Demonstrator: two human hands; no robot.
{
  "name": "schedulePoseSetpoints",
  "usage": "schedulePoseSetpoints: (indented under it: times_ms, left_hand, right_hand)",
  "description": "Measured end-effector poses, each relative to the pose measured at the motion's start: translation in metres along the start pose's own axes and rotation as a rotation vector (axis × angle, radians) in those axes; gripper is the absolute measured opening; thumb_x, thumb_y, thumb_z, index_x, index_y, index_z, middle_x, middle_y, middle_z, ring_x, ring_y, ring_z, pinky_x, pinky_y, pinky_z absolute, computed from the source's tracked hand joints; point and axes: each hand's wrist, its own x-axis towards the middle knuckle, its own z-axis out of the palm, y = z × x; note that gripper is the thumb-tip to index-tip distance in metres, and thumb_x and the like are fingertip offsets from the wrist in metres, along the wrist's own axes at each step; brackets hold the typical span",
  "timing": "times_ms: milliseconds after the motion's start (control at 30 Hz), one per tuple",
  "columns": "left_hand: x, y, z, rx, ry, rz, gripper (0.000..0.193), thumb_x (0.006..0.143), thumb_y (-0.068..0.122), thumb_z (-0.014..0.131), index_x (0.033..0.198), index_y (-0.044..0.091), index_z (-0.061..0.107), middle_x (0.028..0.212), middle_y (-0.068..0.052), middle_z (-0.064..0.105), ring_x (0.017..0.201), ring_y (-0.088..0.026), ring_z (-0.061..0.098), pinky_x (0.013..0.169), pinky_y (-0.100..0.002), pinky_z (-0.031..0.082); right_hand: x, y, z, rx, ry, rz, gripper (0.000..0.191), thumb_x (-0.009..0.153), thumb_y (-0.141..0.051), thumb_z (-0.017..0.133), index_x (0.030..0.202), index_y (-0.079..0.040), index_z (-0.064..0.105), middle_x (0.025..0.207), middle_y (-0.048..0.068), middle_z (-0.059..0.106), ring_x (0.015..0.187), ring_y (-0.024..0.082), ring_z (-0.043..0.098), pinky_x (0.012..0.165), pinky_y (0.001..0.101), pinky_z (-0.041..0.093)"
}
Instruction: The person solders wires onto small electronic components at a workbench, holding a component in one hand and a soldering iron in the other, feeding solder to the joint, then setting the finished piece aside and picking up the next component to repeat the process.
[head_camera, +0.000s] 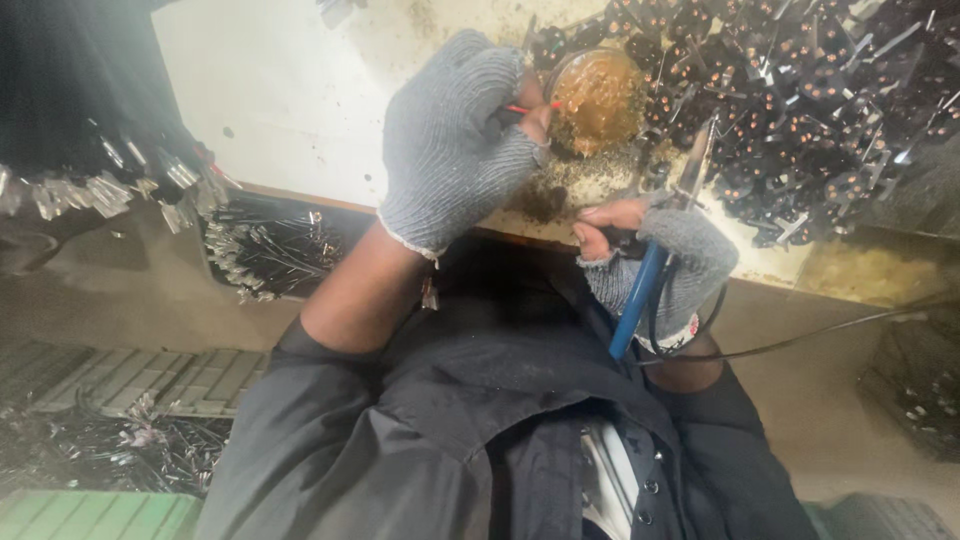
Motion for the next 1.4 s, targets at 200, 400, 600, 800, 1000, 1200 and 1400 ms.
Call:
schedulePoseSetpoints:
  times_ms: [200, 400, 600, 800, 1000, 1200, 1400]
  left_hand:
    - [0.006, 0.013, -0.011, 0.003, 0.061, 0.116, 0.017, 0.093, 0.01, 0.08, 0.094, 0.013, 0.063, 0.09, -0.005, 0.058, 0.079, -0.022, 0.063, 0.069, -0.034, 0.05]
    - [-0.022, 0.024, -0.052, -0.313, -0.425, 0.044, 0.015, 0.093, 0.019, 0.079, 0.091, 0.013, 0.065, 0.087, -0.002, 0.063, 0.081, -0.018, 0.067, 0.071, -0.029, 0.053]
    - [-0.056, 0.022, -0.025, -0.583, -0.524, -0.143, 0.025, 0.099, 0.033, 0.075, 0.094, 0.01, 0.065, 0.091, -0.006, 0.064, 0.086, -0.021, 0.065, 0.08, -0.033, 0.052]
    - [-0.058, 0.035, -0.024, -0.45, -0.494, -0.014, 0.024, 0.099, 0.031, 0.073, 0.097, 0.01, 0.061, 0.11, -0.01, 0.062, 0.094, -0.027, 0.065, 0.084, -0.035, 0.054]
    - [-0.044, 0.02, -0.027, -0.406, -0.689, 0.189, 0.021, 0.093, 0.027, 0.076, 0.092, 0.012, 0.061, 0.098, -0.006, 0.061, 0.087, -0.027, 0.067, 0.078, -0.04, 0.054]
    - [-0.043, 0.015, 0.0, 0.087, -0.387, 0.148, 0.015, 0.081, 0.021, 0.08, 0.081, 0.015, 0.066, 0.086, -0.007, 0.061, 0.081, -0.03, 0.065, 0.067, -0.042, 0.052]
    - [-0.049, 0.008, 0.005, 0.091, -0.416, 0.082, 0.01, 0.08, 0.019, 0.078, 0.082, 0.015, 0.068, 0.087, -0.008, 0.063, 0.081, -0.03, 0.065, 0.068, -0.042, 0.053]
  right_hand:
    - [-0.01, 0.004, 0.002, 0.031, 0.054, -0.027, 0.007, 0.101, -0.009, 0.081, 0.102, -0.004, 0.077, 0.093, 0.005, 0.073, 0.086, 0.014, 0.07, 0.081, 0.0255, 0.055]
    - [-0.019, 0.009, 0.003, -0.056, 0.031, -0.094, 0.032, 0.095, -0.017, 0.089, 0.119, -0.007, 0.07, 0.096, 0.005, 0.07, 0.088, 0.015, 0.067, 0.079, 0.0287, 0.053]
    - [-0.032, 0.022, 0.002, 0.107, -0.017, -0.054, 0.036, 0.1, -0.022, 0.09, 0.124, -0.011, 0.065, 0.111, 0.008, 0.07, 0.098, 0.017, 0.071, 0.083, 0.0282, 0.06]
    - [-0.031, 0.014, 0.0, 0.109, 0.009, 0.004, 0.021, 0.105, -0.018, 0.081, 0.116, -0.006, 0.068, 0.113, 0.009, 0.069, 0.1, 0.021, 0.069, 0.087, 0.0309, 0.057]
    - [-0.01, -0.001, -0.004, -0.078, -0.117, -0.205, 0.012, 0.098, -0.02, 0.077, 0.103, -0.008, 0.077, 0.087, 0.006, 0.073, 0.08, 0.019, 0.069, 0.07, 0.0297, 0.055]
    - [-0.008, 0.005, 0.007, -0.286, 0.013, -0.313, 0.011, 0.103, -0.014, 0.076, 0.112, -0.009, 0.078, 0.1, 0.007, 0.077, 0.089, 0.019, 0.073, 0.076, 0.0321, 0.057]
    - [-0.011, 0.003, 0.006, -0.005, -0.034, -0.139, 0.025, 0.1, -0.006, 0.078, 0.123, -0.004, 0.069, 0.099, 0.007, 0.074, 0.089, 0.016, 0.074, 0.075, 0.0262, 0.059]
